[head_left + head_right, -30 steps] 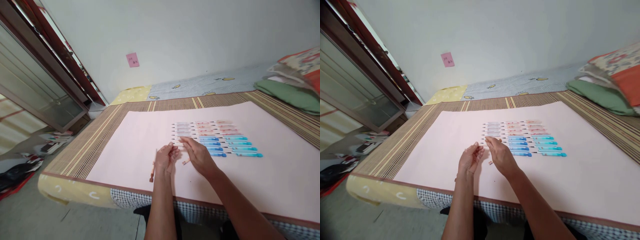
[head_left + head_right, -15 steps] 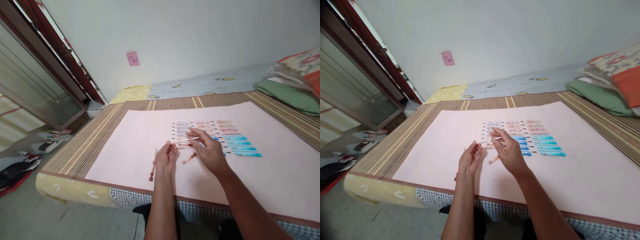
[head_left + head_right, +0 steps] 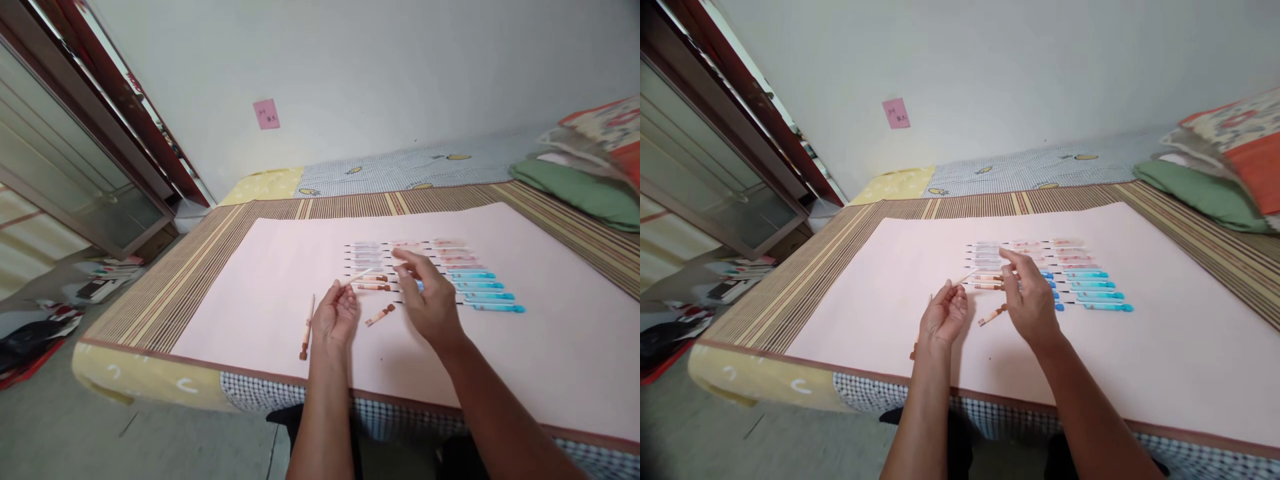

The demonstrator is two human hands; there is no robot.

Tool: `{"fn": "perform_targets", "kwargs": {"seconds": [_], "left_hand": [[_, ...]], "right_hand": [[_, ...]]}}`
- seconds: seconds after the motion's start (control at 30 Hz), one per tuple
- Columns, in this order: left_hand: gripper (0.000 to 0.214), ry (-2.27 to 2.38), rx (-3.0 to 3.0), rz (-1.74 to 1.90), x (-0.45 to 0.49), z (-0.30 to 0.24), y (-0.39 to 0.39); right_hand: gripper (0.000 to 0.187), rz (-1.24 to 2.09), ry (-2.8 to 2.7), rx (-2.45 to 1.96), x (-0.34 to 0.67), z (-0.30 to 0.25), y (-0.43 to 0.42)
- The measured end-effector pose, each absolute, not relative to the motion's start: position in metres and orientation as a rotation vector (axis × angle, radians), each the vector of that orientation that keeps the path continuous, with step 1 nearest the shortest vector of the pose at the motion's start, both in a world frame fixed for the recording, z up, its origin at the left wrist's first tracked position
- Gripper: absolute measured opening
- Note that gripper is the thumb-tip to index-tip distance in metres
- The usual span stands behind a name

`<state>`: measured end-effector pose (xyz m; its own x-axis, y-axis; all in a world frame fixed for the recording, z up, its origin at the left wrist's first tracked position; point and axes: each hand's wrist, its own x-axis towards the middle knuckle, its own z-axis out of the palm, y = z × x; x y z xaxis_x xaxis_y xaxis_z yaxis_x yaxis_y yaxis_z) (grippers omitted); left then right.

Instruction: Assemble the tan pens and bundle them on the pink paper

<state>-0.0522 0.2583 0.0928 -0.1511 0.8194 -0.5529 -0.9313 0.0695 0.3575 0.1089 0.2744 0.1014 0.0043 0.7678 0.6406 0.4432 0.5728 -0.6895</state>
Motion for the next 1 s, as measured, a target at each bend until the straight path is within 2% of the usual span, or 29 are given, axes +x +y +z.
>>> {"fn": "perform_targets", "kwargs": {"seconds": [0.1, 0.2, 0.33, 0.43, 0.5, 0.6, 0.73, 0.83, 1.0], "left_hand": [[0.031, 0.544, -0.208, 1.497, -0.058, 0.095, 0.257], [0.032, 0.470, -0.185, 1.519, -0.061, 0.096, 0.255], [0.030, 0.548, -0.209, 1.554, -0.062, 0.095, 0.256], [0.029, 0.572, -0.211, 1.569, -0.062, 0.094, 0.257], [0.027, 0.589, -0.207, 1.576, -0.063, 0.094, 0.257], [0.026, 0.607, -0.195, 1.588, -0.064, 0.092, 0.258], [0.025, 0.640, -0.174, 1.613, -0.065, 0.090, 0.259], [0.026, 0.667, -0.160, 1.613, -0.064, 0.088, 0.260], [0.026, 0.721, -0.151, 1.626, -0.062, 0.087, 0.260]], "right_hand": [[0.024, 0.474, -1.769, -1.152, 0.123, 0.091, 0.285], [0.020, 0.558, -2.122, -1.168, 0.130, 0.076, 0.293], [0.023, 0.492, -2.507, -1.267, 0.123, 0.064, 0.293], [0.019, 0.433, -2.565, -1.349, 0.114, 0.065, 0.288], [0.016, 0.497, -2.471, -1.326, 0.112, 0.070, 0.285], [0.014, 0.861, -2.159, -1.169, 0.116, 0.076, 0.284], [0.028, 1.313, -1.687, -0.963, 0.124, 0.074, 0.290], [0.037, 1.436, -1.492, -0.962, 0.126, 0.069, 0.293], [0.036, 1.470, -1.305, -0.941, 0.123, 0.066, 0.293]]}}
